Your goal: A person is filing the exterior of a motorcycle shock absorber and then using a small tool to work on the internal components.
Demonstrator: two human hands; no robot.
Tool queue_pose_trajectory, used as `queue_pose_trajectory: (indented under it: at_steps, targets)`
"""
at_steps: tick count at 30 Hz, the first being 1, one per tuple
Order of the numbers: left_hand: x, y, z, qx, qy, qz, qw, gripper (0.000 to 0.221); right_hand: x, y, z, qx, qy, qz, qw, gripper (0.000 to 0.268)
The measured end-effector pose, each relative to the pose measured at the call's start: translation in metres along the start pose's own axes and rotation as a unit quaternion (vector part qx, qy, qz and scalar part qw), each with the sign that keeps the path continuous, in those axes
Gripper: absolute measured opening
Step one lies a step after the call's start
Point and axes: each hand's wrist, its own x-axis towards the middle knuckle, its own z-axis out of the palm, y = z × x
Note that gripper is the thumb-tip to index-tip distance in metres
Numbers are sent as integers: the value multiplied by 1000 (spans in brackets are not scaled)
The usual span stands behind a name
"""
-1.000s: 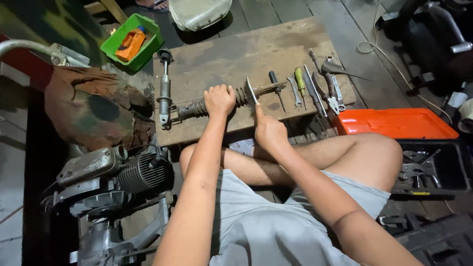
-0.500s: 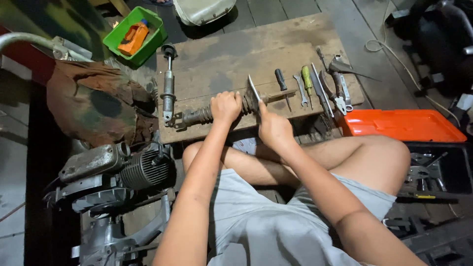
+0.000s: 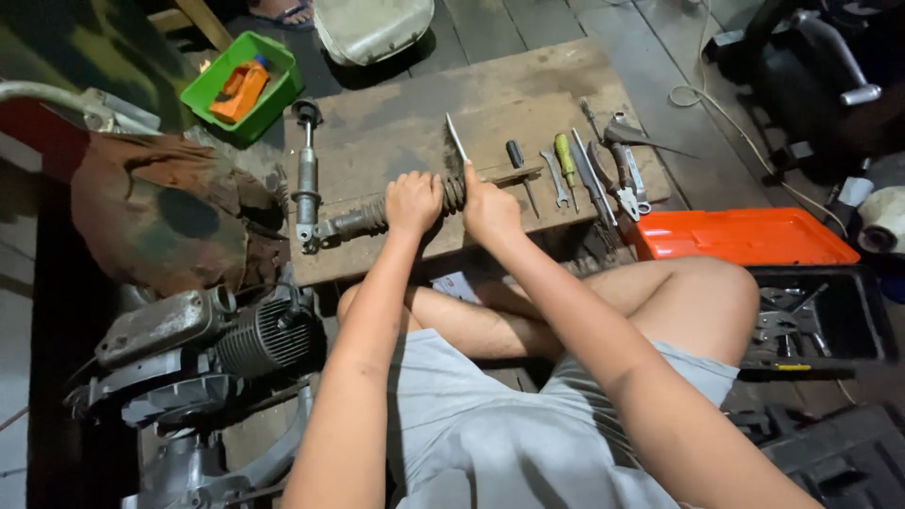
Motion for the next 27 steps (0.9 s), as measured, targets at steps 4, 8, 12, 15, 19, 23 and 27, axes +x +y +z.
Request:
queue_pose_trajectory:
  at_steps: [4, 8, 12, 15, 19, 23, 27]
  targets:
    - [1, -2, -4, -2, 27, -11, 1000, 42, 25, 0, 29, -6, 44, -11, 999, 58]
    - [0, -3, 2, 12, 50, -41, 998, 40, 37, -5, 36, -4, 30, -17, 999, 58]
    - [2, -4, 20, 13, 45, -89, 995, 39, 25, -9, 29, -2, -18, 3, 1000, 58]
    - [14, -6, 15, -22, -62, -134, 989, 44, 13, -3, 8, 29, -94, 34, 995, 64]
    - [28, -18, 20, -34, -154, -149, 976, 51, -36, -8, -22, 23, -113, 22, 993, 66]
    - [37, -22, 22, -63, -231, -181, 954, 55, -74, -6, -37, 19, -167, 30, 985, 69]
    - [30, -16, 8, -57, -207, -160, 963, 57, -89, 8, -33, 29, -195, 45, 979, 62]
